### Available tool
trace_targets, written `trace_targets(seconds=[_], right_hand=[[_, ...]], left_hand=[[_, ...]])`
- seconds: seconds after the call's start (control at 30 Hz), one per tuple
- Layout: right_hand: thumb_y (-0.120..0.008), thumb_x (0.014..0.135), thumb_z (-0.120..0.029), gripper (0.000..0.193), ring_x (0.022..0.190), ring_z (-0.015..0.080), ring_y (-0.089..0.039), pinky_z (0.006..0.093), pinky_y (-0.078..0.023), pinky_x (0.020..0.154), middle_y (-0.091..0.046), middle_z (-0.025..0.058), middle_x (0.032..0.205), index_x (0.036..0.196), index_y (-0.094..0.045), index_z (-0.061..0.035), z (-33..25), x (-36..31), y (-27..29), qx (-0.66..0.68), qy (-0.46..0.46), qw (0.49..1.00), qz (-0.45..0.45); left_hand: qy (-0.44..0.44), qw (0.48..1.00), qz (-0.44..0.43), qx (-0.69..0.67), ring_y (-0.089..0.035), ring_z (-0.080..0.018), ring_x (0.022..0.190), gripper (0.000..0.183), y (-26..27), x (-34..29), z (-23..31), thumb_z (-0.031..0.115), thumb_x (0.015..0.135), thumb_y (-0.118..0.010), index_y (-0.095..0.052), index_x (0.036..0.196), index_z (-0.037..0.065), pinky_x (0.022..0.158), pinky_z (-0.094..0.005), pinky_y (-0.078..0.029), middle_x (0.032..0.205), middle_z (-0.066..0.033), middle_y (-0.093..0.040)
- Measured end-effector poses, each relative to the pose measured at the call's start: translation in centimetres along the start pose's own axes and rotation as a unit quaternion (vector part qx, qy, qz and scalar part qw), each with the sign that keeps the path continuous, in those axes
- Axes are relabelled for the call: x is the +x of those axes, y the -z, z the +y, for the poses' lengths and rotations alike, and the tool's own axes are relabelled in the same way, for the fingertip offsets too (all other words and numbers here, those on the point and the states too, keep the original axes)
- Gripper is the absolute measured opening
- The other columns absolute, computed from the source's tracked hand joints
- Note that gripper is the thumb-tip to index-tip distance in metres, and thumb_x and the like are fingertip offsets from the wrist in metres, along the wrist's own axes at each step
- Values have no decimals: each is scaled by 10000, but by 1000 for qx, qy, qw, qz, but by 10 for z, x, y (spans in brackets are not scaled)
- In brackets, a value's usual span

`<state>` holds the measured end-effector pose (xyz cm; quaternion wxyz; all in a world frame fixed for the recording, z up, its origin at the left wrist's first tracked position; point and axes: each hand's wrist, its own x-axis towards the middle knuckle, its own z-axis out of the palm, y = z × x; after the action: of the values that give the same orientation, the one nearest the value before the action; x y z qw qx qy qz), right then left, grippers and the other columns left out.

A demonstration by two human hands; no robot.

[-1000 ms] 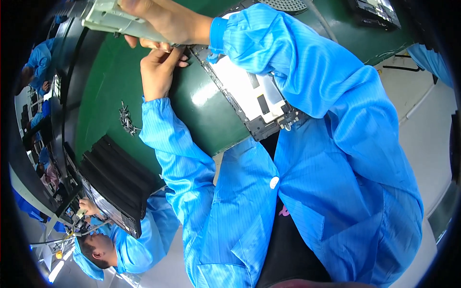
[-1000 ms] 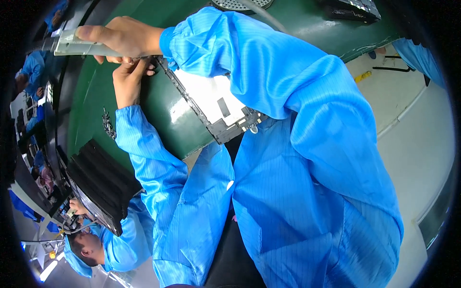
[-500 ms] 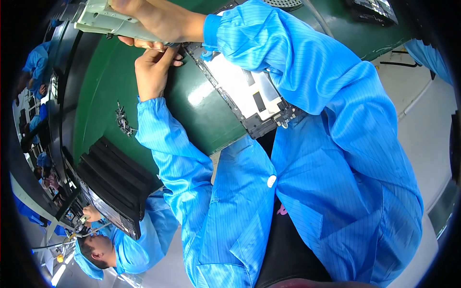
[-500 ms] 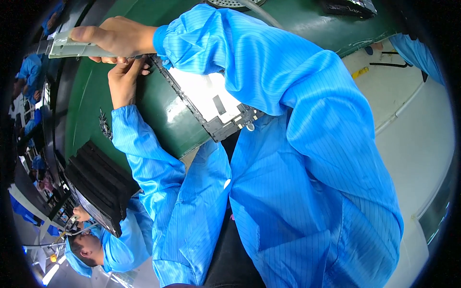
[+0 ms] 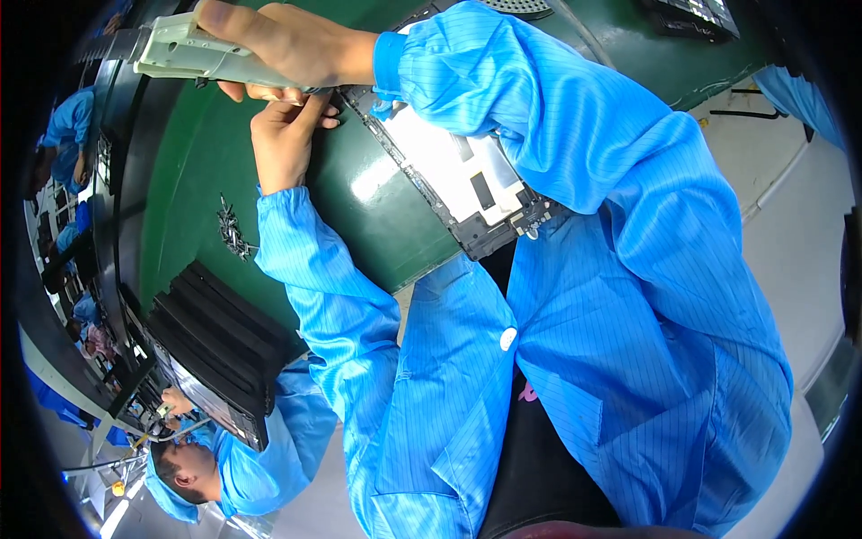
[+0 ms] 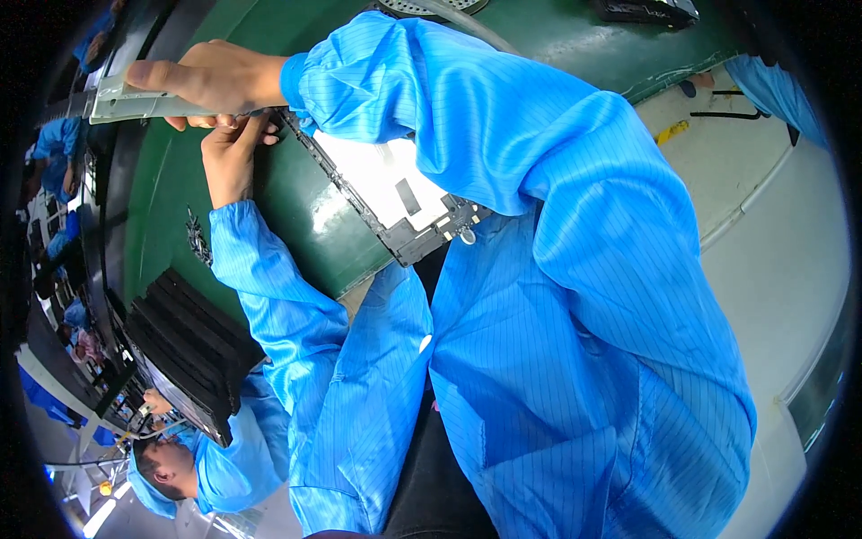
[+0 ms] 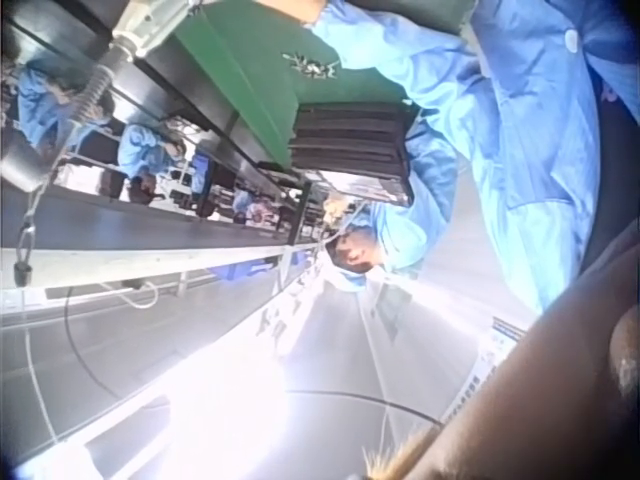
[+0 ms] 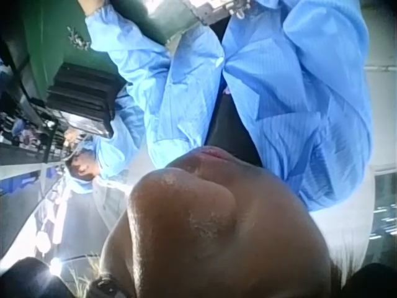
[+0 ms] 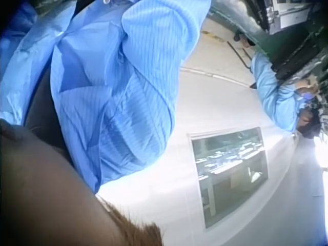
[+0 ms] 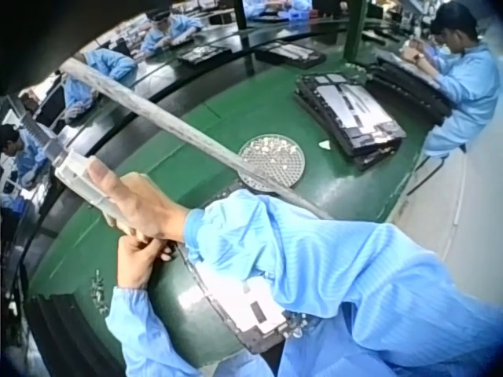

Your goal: Assembling internal components and using an electric screwdriver to secure parts of a tablet on an industrial assembly line.

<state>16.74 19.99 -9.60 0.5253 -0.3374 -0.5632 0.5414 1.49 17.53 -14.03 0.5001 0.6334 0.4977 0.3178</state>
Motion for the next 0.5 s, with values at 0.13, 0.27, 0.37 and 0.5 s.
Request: trace_targets(seconds=[0.13,0.27,0.37,0.5], right_hand=[[-368,724,-930,990,497,158,-589,287,-449,464,-567,69,556,751,-702,2,-1,-1,2,16,3,1000,-20],[-512,726,-816,815,503,157,-568,297,-438,479,-557,56,551,712,-683,-19,3,2,-4,-21,62,998,-5],[-620,728,-731,699,508,157,-552,304,-430,490,-550,46,548,682,-669,-35,6,4,-7,-50,106,993,8],[-729,729,-646,604,512,157,-536,312,-422,501,-542,36,544,652,-656,-51,9,5,-4,-81,148,985,26]], left_hand=[[4,1000,-1,3,-676,-166,713,158,-1,1,2,41,914,-679,-689,941,-114,654,-264,-562,826,-125,-705],[6,1000,-1,10,-678,-170,719,158,2,0,-1,41,913,-678,-688,944,-114,656,-267,-565,830,-130,-705],[3,1000,-1,7,-680,-174,727,156,2,0,-2,40,912,-680,-685,940,-113,658,-271,-568,842,-132,-702],[9,1000,-3,2,-679,-177,744,151,-1,3,0,37,908,-683,-681,929,-113,653,-274,-568,853,-127,-696]])
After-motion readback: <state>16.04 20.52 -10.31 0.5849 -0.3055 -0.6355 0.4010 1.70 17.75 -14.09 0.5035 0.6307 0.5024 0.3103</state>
